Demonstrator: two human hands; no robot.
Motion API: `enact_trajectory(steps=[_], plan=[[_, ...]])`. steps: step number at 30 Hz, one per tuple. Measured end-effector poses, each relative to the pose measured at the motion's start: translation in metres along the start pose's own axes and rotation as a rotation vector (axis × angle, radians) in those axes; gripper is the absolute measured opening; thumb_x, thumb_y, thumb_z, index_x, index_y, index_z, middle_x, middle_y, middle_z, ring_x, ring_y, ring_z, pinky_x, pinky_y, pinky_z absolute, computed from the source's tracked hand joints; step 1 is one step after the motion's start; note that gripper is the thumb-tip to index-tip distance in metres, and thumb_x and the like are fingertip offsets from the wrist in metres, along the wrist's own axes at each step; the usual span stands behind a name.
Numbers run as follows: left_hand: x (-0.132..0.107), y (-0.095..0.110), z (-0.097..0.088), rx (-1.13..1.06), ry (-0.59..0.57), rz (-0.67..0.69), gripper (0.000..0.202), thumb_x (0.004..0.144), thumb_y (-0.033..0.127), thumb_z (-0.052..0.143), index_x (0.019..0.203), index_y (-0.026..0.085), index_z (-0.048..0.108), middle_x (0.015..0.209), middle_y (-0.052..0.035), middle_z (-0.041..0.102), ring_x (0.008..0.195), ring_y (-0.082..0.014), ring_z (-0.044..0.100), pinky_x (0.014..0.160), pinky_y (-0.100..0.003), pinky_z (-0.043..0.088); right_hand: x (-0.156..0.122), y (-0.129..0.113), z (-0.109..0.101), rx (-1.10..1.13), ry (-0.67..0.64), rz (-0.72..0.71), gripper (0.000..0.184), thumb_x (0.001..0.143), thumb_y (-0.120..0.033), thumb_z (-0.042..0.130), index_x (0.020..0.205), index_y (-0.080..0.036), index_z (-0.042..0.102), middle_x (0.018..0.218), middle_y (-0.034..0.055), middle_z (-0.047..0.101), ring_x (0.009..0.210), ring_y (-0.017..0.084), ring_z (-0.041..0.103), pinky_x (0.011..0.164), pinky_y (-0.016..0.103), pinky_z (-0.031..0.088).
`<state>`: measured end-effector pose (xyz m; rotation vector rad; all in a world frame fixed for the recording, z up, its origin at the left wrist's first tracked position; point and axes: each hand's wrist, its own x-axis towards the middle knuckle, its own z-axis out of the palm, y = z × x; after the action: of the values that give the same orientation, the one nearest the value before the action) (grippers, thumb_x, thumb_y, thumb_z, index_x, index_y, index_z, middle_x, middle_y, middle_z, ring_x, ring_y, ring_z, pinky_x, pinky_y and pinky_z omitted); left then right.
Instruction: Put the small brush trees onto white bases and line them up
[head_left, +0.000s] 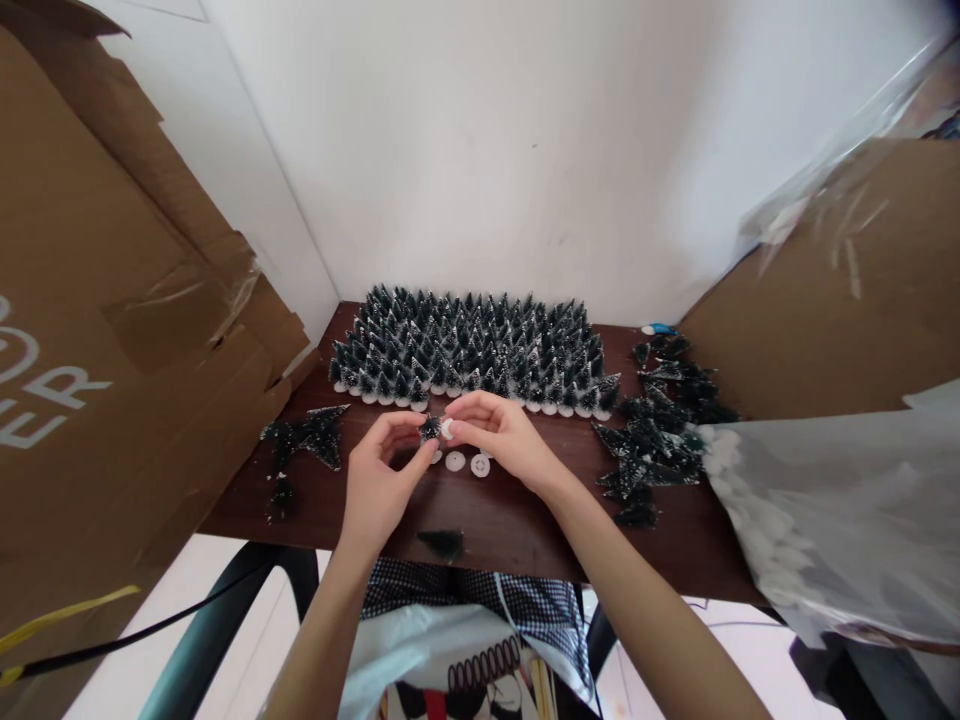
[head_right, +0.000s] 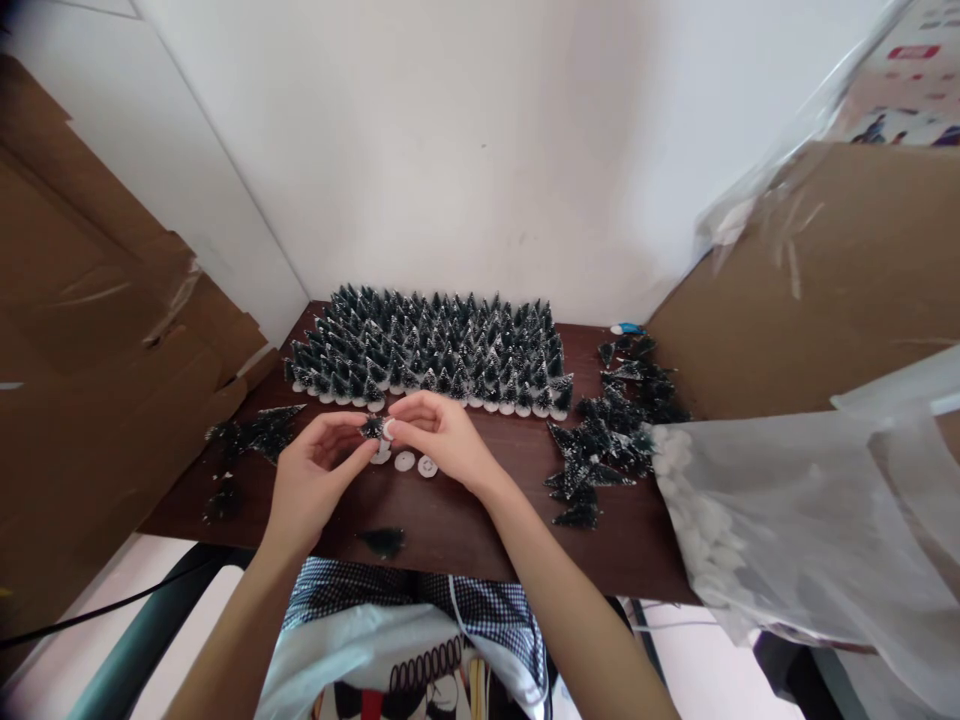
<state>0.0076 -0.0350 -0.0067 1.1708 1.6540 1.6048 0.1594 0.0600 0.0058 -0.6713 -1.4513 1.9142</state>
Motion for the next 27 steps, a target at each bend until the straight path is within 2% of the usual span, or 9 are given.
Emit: enact_trajectory(steps=[5, 11, 22, 27], plan=[[-0.0005, -0.0030, 0.0033, -0.049, -0.001, 0.017, 0.025, 0.078, 0.027, 0.076, 0.100, 0.020, 0.066, 0.103, -0.0040, 0.071, 0.095, -0.0184, 0.069, 0.089, -0.032, 0.057, -0.0008, -0.0006, -0.0001, -0.009, 0.009, -0.012, 0.029, 0.073, -0.034, 0.085, 0.093, -0.020, 0.072, 0.090, 0.0014, 0.076, 0.079, 0.014, 0.072, 0.081, 0.030, 0.060], [0.0015, -0.0019, 0.0005, 0.140, 0.027, 0.189, 0.014, 0.086, 0.024, 0.067, 0.099, 0.022, 0.070, 0.106, -0.0034, 0.066, 0.101, -0.0177, 0.065, 0.088, -0.029, 0.054, 0.0004, 0.0000, -0.0009, -0.006, 0.066, -0.045, 0.030, 0.073, -0.034, 0.086, 0.095, -0.020, 0.072, 0.096, 0.0042, 0.078, 0.093, 0.017, 0.073, 0.093, 0.035, 0.057], [-0.0001, 0.0013, -0.0029, 0.178, 0.001, 0.210, 0.018, 0.090, 0.024, 0.063, 0.106, 0.023, 0.071, 0.112, -0.0048, 0.069, 0.108, -0.0202, 0.065, 0.097, -0.033, 0.052, -0.0001, -0.0010, -0.0010, -0.009, 0.067, -0.044, 0.031, 0.073, -0.035, 0.085, 0.096, -0.020, 0.071, 0.100, 0.0053, 0.078, 0.098, 0.019, 0.073, 0.098, 0.038, 0.057], [-0.0010, 0.0062, -0.0044, 0.165, 0.010, 0.264, 0.014, 0.091, 0.025, 0.063, 0.102, 0.022, 0.071, 0.112, -0.0056, 0.072, 0.112, -0.0222, 0.066, 0.105, -0.038, 0.049, -0.0001, -0.0010, -0.0011, -0.013, 0.068, -0.035, 0.032, 0.074, -0.038, 0.085, 0.096, -0.020, 0.071, 0.098, 0.0053, 0.078, 0.095, 0.020, 0.074, 0.092, 0.039, 0.060]])
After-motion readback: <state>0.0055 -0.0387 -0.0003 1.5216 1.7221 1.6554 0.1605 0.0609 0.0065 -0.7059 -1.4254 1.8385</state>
